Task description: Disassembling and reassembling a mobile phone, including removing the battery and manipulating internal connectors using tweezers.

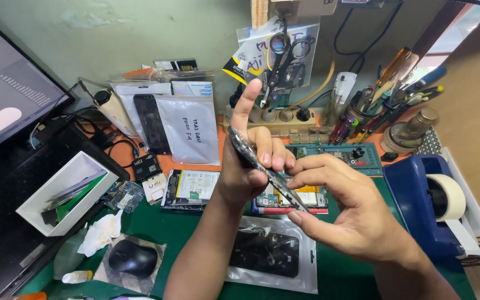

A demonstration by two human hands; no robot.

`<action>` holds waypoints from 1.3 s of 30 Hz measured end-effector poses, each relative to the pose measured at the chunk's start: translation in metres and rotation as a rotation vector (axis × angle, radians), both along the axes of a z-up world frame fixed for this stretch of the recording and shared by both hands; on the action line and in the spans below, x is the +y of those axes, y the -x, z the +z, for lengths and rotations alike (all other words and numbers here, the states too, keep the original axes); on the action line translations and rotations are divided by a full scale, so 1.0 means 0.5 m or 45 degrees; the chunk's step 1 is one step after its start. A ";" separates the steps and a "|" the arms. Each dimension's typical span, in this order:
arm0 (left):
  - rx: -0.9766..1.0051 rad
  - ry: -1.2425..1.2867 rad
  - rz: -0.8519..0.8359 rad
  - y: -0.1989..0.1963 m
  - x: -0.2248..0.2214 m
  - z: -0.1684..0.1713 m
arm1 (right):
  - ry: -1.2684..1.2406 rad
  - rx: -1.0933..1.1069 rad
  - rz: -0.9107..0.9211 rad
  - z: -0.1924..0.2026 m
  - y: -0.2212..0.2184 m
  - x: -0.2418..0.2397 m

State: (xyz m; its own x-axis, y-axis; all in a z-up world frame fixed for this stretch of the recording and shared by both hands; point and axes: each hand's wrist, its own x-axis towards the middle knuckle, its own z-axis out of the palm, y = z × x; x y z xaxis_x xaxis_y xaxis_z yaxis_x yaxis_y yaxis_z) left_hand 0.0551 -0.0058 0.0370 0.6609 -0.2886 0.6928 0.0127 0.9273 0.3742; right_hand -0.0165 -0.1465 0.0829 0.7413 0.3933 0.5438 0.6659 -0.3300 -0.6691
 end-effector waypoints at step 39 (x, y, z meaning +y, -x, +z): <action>-0.316 0.226 -0.544 -0.040 -0.012 -0.071 | -0.060 -0.445 -0.152 -0.027 0.031 0.056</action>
State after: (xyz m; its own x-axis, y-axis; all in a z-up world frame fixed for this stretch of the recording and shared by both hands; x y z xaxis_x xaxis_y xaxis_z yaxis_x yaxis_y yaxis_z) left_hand 0.0753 -0.0119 0.0013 0.3197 -0.3606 0.8762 0.3342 0.9082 0.2518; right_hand -0.0322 -0.1186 0.0695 0.5465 0.2836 0.7880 0.8157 -0.3931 -0.4243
